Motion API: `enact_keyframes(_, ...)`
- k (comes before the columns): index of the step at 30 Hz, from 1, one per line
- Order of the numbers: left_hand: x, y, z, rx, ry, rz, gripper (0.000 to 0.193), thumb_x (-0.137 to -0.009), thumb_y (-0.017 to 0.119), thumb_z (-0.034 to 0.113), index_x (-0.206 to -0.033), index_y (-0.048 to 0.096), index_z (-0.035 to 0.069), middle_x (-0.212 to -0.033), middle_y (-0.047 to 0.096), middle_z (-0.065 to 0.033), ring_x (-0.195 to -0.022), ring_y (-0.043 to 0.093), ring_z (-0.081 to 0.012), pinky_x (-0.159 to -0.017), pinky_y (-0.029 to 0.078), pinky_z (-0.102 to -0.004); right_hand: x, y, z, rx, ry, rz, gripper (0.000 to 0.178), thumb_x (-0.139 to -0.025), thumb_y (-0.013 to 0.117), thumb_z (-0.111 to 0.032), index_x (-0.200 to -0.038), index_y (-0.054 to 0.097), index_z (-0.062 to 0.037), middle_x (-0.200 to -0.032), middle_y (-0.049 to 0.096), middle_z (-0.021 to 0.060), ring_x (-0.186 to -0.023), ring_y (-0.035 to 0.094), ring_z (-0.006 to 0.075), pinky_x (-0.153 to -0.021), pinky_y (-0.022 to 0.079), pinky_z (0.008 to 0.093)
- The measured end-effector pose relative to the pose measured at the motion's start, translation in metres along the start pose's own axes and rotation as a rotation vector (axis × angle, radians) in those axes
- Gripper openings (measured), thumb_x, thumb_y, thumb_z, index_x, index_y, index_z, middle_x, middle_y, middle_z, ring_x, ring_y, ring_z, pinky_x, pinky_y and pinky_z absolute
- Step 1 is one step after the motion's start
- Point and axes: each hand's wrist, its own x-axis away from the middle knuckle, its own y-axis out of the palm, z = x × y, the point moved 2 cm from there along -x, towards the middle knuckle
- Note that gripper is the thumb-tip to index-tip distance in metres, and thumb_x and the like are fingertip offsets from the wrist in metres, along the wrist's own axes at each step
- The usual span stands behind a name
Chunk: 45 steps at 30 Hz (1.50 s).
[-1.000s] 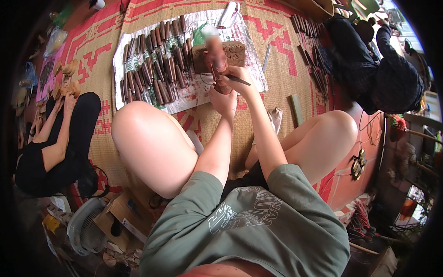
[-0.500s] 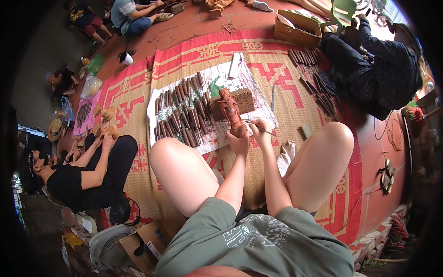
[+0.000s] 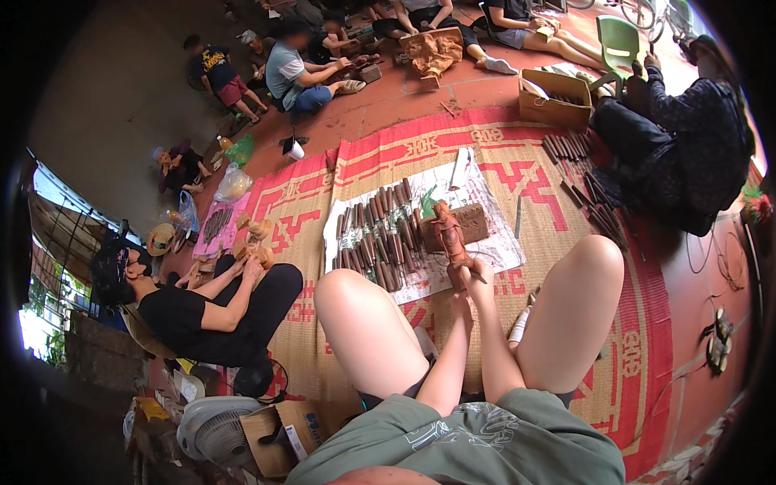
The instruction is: The person sits on a mat and carves a small wooden figurine using a chisel. They hold the figurine in their left hand and use the chisel in their right hand to shape the wood, occasionally rotating the object to access different sides.
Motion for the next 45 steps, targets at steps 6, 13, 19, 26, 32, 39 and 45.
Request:
enact_keyframes(6, 0.003, 0.001, 0.022, 0.998, -0.442, -0.397, 0.039, -0.088, 0.045, 0.041, -0.059, 0.037, 0.017, -0.052, 0.032, 0.0017, -0.052, 0.038, -0.0153, -0.051, 0.034, -0.0281, 0.014, -0.01, -0.004, 0.129, 0.155, -0.159, 0.014, -0.069, 0.06, -0.008, -0.076, 0.061, 0.0043, -0.064, 0.06, 0.014, -0.058, 0.057, 0.0152, -0.057, 0.047, 0.0302)
enact_keyframes(13, 0.03, 0.016, 0.065, 0.884, -0.584, 0.02, 0.05, -0.086, 0.043, 0.053, -0.054, 0.033, 0.017, -0.056, 0.046, 0.0003, -0.052, 0.044, -0.0173, -0.052, 0.038, -0.031, 0.018, -0.013, 0.01, 0.042, 0.107, -0.142, 0.013, -0.069, 0.063, -0.008, -0.074, 0.06, 0.0027, -0.059, 0.059, 0.0133, -0.05, 0.053, 0.021, -0.052, 0.045, 0.0315)
enact_keyframes(19, 0.017, -0.023, 0.052, 1.049, -0.468, -0.445, 0.05, -0.084, 0.046, 0.057, -0.061, 0.037, 0.014, -0.057, 0.045, -0.0002, -0.057, 0.048, -0.0191, -0.059, 0.042, -0.0328, 0.02, 0.008, -0.026, 0.108, -0.143, -0.169, 0.016, -0.069, 0.062, -0.01, -0.075, 0.059, 0.0043, -0.063, 0.059, 0.0178, -0.057, 0.06, 0.0252, -0.056, 0.047, 0.0341)
enact_keyframes(26, 0.032, 0.005, 0.076, 0.968, -0.587, -0.008, 0.054, -0.079, 0.052, 0.058, -0.07, 0.047, 0.005, -0.068, 0.051, -0.0084, -0.065, 0.052, -0.0248, -0.069, 0.046, -0.0367, 0.03, -0.019, -0.019, 0.132, 0.074, -0.081, 0.015, -0.068, 0.064, -0.008, -0.077, 0.062, 0.0042, -0.064, 0.062, 0.0164, -0.056, 0.06, 0.0191, -0.056, 0.047, 0.0306)
enact_keyframes(32, 0.032, 0.018, 0.082, 1.038, -0.528, -0.102, 0.078, -0.078, 0.054, 0.058, -0.111, 0.042, -0.012, -0.097, 0.056, -0.0188, -0.094, 0.056, -0.034, -0.087, 0.045, -0.0421, 0.008, -0.012, 0.007, 0.038, -0.08, 0.029, 0.012, -0.07, 0.066, -0.006, -0.07, 0.06, 0.0043, -0.055, 0.058, 0.0117, -0.05, 0.053, 0.0092, -0.049, 0.043, 0.0274)
enact_keyframes(39, 0.035, 0.011, 0.084, 1.07, -0.558, -0.174, 0.074, -0.081, 0.048, 0.057, -0.114, 0.045, -0.009, -0.107, 0.056, -0.0194, -0.087, 0.058, -0.0328, -0.083, 0.047, -0.0403, 0.006, -0.017, -0.014, -0.066, -0.001, 0.005, 0.015, -0.075, 0.063, -0.004, -0.064, 0.057, 0.0039, -0.054, 0.057, 0.0037, -0.05, 0.05, 0.0054, -0.046, 0.04, 0.0229)
enact_keyframes(45, 0.025, 0.013, 0.077, 0.898, -0.566, -0.033, 0.066, -0.08, 0.054, 0.052, -0.113, 0.044, -0.005, -0.105, 0.056, -0.0177, -0.089, 0.056, -0.0297, -0.077, 0.051, -0.0383, 0.022, -0.032, 0.024, -0.411, 0.373, 0.117, 0.015, -0.077, 0.059, -0.003, -0.064, 0.059, 0.0052, -0.058, 0.06, 0.0072, -0.047, 0.057, 0.0112, -0.046, 0.046, 0.0241)
